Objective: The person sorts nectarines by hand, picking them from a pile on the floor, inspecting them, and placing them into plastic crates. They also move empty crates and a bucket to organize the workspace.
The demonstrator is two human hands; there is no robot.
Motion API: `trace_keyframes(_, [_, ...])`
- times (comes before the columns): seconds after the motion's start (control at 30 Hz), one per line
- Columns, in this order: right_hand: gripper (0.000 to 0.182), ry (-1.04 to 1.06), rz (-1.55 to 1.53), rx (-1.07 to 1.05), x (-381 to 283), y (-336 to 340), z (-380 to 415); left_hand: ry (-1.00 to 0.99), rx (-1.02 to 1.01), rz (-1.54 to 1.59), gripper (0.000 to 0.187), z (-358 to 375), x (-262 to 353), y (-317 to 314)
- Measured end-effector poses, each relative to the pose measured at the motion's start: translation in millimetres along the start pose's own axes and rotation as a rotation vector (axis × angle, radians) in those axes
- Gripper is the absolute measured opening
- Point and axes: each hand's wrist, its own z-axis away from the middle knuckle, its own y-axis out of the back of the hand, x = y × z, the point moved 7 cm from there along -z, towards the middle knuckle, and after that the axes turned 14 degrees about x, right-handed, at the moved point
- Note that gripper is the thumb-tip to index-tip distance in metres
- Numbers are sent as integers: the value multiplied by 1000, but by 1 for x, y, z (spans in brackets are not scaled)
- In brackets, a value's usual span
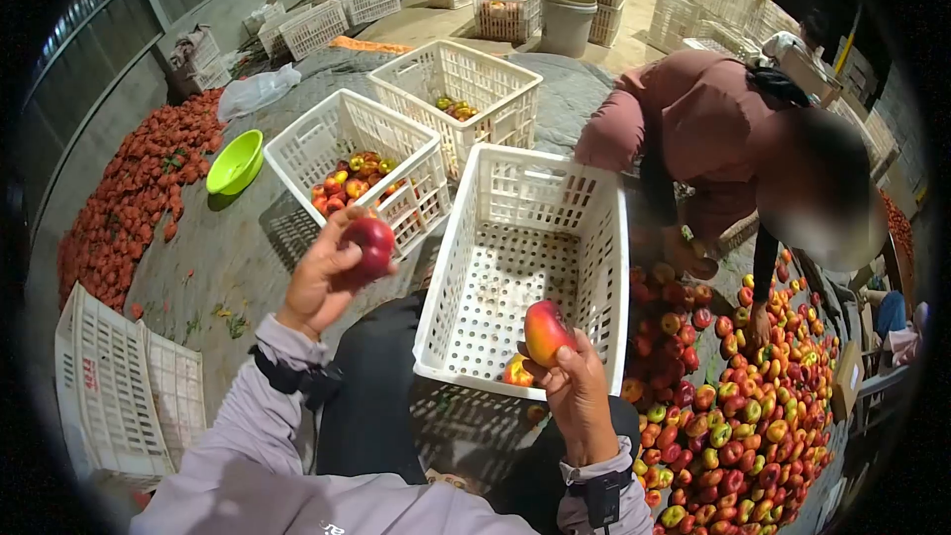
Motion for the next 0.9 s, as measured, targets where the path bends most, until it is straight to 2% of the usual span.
trace_keyframes(0.13, [53,-74,49,-44,13,-5,1,-108,207,-294,56,-30,0,76])
trace_keyframes(0.27, [54,-79,73,25,17,-5,2,-190,293,-354,54,-61,-11,133])
trace_keyframes(0.4, [55,-85,106,71,19,-1,-1,-146,362,-389,48,-98,-14,162])
trace_keyframes(0.5, [48,-112,129,94,23,0,-3,-275,495,-416,41,-152,4,200])
trace_keyframes(0.53, [48,-114,131,99,24,-3,-2,-323,433,-368,44,-175,16,211])
trace_keyframes(0.6, [45,-107,157,131,23,-6,-1,-176,634,-466,49,-189,28,220])
trace_keyframes(0.67, [45,-113,148,122,24,-2,-2,-40,609,-965,53,-225,6,265])
trace_keyframes(0.7, [45,-120,137,103,25,-2,-4,-230,442,-1347,57,-254,-5,289])
trace_keyframes(0.73, [45,-115,137,108,24,-1,-5,-465,472,-1796,61,-230,-3,245])
trace_keyframes(0.8, [45,-122,152,115,25,0,-6,-640,308,-1935,66,-212,-32,222])
trace_keyframes(0.83, [45,-127,151,122,25,0,-7,-229,303,-1894,56,-211,-50,232])
trace_keyframes(0.87, [45,-125,155,125,25,-1,-7,-237,410,-1948,47,-209,-50,238])
trace_keyframes(0.9, [45,-129,159,128,26,-1,-7,-367,385,-1963,33,-206,-49,236])
